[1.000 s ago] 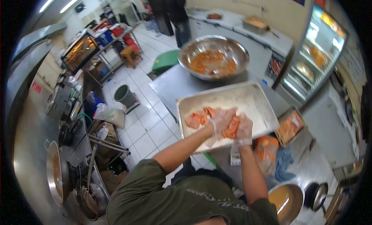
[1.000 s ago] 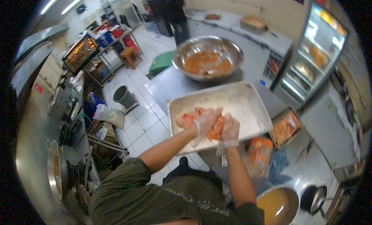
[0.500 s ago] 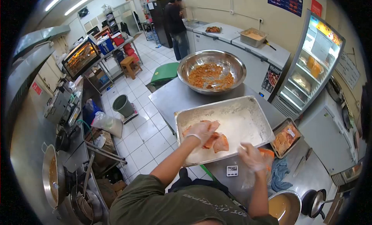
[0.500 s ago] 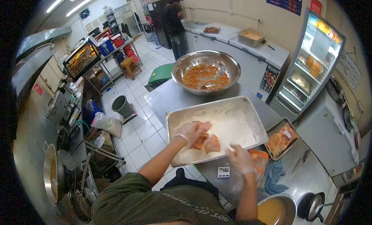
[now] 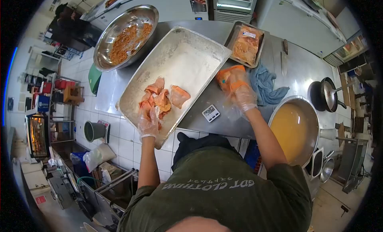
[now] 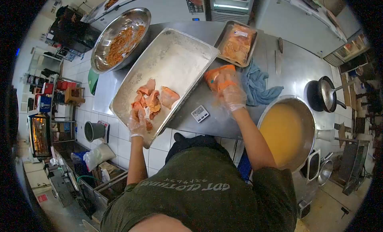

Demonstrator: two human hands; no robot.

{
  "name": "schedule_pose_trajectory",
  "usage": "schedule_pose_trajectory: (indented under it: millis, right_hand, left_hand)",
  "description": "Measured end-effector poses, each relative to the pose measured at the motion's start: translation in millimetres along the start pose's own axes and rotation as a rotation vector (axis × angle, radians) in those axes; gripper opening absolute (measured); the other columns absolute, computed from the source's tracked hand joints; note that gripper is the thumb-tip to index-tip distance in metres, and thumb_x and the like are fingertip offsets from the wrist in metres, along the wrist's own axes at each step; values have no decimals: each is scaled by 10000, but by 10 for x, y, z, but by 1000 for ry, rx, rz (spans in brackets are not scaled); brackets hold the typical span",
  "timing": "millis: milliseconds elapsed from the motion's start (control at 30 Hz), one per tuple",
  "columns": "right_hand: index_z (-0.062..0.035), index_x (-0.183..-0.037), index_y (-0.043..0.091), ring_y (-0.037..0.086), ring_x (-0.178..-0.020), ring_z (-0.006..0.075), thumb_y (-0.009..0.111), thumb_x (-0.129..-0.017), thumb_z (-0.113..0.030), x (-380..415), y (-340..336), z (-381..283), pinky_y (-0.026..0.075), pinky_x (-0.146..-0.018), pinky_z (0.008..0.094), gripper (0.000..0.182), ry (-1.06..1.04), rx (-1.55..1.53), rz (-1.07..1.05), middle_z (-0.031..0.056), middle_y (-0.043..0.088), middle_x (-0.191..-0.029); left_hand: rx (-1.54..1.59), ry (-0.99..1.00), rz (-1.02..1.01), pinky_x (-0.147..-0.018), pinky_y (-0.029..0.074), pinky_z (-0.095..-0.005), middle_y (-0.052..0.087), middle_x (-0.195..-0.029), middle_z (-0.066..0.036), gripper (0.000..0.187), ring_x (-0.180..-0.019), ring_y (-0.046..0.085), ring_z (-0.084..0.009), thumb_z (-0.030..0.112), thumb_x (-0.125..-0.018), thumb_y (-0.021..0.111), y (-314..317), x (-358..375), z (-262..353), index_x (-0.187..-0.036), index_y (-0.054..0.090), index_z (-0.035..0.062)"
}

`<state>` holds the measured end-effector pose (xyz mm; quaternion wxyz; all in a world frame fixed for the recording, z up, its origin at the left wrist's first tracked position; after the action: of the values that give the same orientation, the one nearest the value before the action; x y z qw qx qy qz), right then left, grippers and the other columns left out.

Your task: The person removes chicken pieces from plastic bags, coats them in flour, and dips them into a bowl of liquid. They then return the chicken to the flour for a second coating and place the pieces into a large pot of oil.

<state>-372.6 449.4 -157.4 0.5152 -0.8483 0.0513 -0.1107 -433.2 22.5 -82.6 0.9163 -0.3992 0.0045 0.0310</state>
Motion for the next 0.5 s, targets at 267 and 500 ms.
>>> schedule_pose_trajectory:
  millis: [267,500]
  right_hand:
    - [-82,-1361,478,502,-1215,418,655,-822,-279,-308,155,94,394,-1051,452,600,-181,-175,296,234,539,-1309]
    - [-100,-1312,562,547,-1194,356,604,-862,-327,-584,383,340,420,-1034,425,505,-212,-154,297,182,563,-1317]
  left_hand:
    - [256,-67,-48,-864,483,-306,653,-1043,-98,225,-961,615,-174,132,-987,524,27,6,-29,-1173,579,17]
    - [130,-1,35,-824,483,-311,651,-953,-86,235,-897,602,-158,199,-963,575,-102,-10,-45,-1136,611,44]
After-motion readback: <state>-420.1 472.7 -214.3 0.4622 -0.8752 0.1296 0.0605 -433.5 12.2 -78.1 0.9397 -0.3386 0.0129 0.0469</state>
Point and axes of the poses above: each hand's wrist, its own x-axis away from the middle knuckle, its own y-axis out of the palm, z = x × y, the point moved 10 cm from there along -x, towards the middle knuckle
